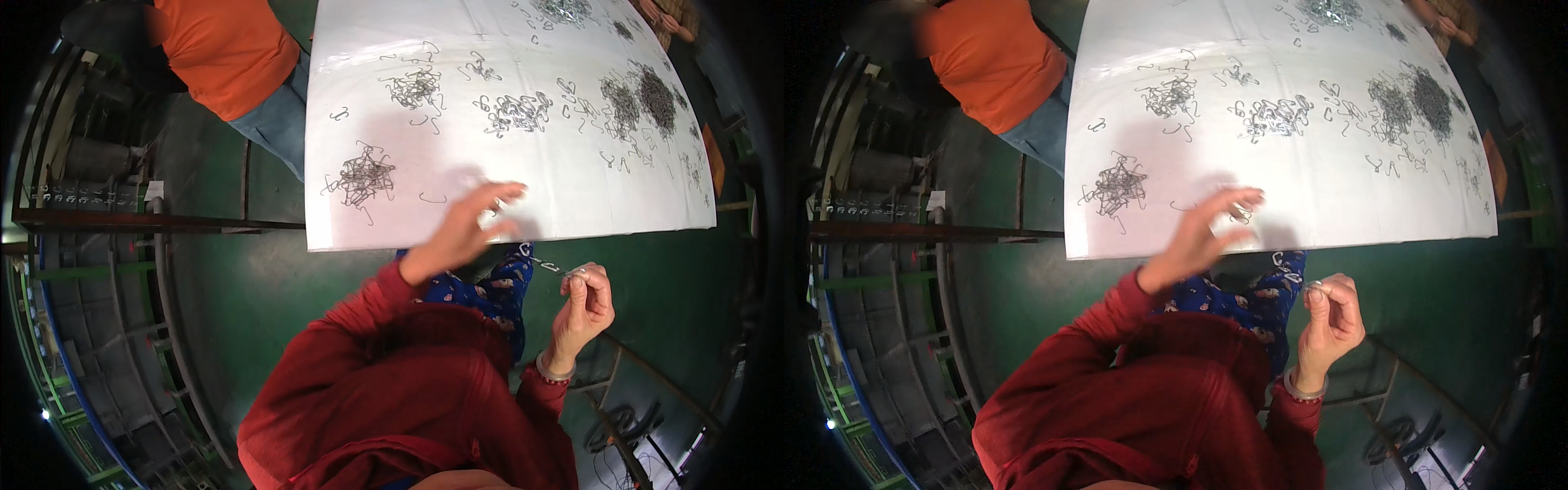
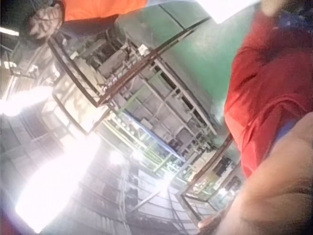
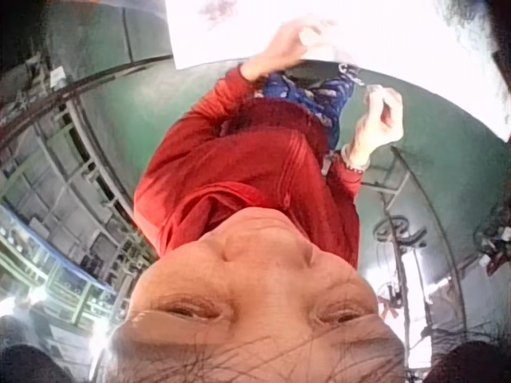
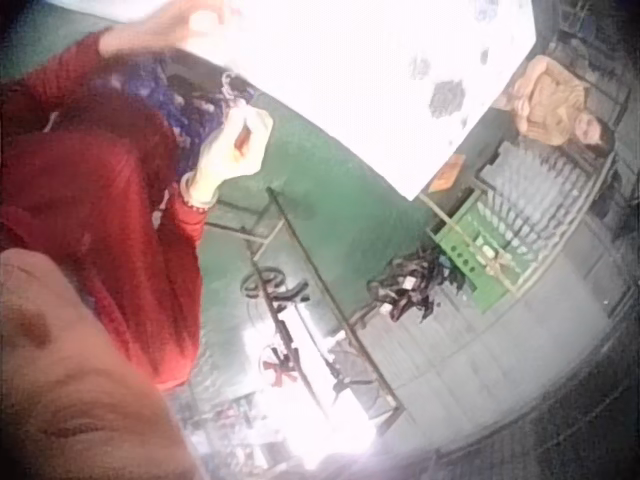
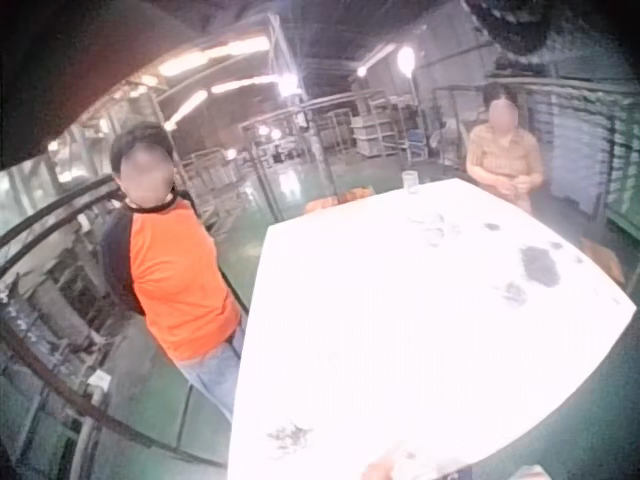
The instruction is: The person picks up small metal clips from a white table and links them together by hand, forming a chain. The person repeatedly picks clips, links them, and occasionally lifts the chain to hang it on a nearby rack. Other people at the table perform similar actions.
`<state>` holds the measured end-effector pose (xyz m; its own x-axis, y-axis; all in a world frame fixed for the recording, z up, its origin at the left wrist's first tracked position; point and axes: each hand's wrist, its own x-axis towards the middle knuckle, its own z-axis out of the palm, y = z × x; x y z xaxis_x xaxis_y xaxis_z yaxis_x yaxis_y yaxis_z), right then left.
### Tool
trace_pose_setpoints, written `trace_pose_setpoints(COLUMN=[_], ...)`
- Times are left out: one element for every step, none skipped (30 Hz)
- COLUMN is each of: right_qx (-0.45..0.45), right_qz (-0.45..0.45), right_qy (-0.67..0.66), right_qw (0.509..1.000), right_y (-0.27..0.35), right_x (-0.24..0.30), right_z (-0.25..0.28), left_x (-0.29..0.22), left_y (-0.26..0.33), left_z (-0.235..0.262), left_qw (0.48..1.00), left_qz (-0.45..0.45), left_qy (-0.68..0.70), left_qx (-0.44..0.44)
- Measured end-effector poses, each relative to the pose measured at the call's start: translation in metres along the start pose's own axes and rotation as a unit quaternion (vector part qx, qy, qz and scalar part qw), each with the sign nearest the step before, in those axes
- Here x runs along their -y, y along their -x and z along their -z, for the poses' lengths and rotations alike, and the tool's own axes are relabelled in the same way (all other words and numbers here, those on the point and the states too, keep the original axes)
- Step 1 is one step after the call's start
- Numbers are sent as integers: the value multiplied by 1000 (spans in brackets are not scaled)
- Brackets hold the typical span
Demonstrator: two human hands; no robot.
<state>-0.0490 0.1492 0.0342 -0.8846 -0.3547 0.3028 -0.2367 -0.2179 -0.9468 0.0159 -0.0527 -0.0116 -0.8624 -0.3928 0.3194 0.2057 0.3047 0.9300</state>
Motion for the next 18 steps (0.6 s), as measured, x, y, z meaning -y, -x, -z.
trace_pose_setpoints(right_qx=[-2, 13, 6, 12, 15, 13, 12, 12, 11, 15, 10, 6, 1, 7, 12, 13, 11, 9], right_qz=[3, 23, 21, 28, 33, 27, 34, 35, 44, 46, 41, 40, 40, 46, 52, 52, 58, 59], right_qy=[-11, -4, 4, 1, -8, -8, 0, 5, 0, 0, 8, 9, 11, 13, 16, 16, 21, 23], right_qw=[1000, 1000, 1000, 1000, 999, 1000, 999, 999, 999, 999, 999, 999, 999, 999, 998, 998, 998, 998], right_y=[0, -3, -3, -4, -5, -4, -4, -3, -3, -2, -1, 0, 1, 2, 2, 3, 4, 4], right_x=[2, 3, 6, 7, 9, 10, 11, 12, 13, 13, 13, 13, 14, 14, 15, 16, 18, 19], right_z=[1, 3, 4, 6, 7, 9, 9, 10, 11, 11, 12, 13, 14, 15, 17, 18, 19, 20], left_x=[18, 36, 57, 76, 93, 108, 121, 130, 135, 137, 136, 134, 129, 124, 119, 113, 107, 102], left_y=[-12, -25, -38, -49, -54, -57, -58, -57, -55, -54, -52, -49, -47, -43, -39, -35, -28, -20], left_z=[21, 44, 69, 92, 109, 122, 130, 134, 135, 135, 132, 129, 125, 122, 122, 123, 124, 126], left_qw=[996, 983, 957, 926, 912, 896, 880, 876, 872, 868, 862, 856, 851, 867, 883, 897, 902, 903], left_qz=[-22, -10, 16, 14, 8, 10, 30, 18, 23, 32, 19, 11, 2, 5, 6, 3, 39, 69], left_qy=[-78, -162, -260, -353, -389, -427, -462, -472, -482, -492, -502, -512, -519, -491, -461, -431, -427, -423], left_qx=[-39, -88, -125, -132, -130, -125, -104, -99, -80, -54, -67, -75, -81, -87, -90, -98, -49, -5])
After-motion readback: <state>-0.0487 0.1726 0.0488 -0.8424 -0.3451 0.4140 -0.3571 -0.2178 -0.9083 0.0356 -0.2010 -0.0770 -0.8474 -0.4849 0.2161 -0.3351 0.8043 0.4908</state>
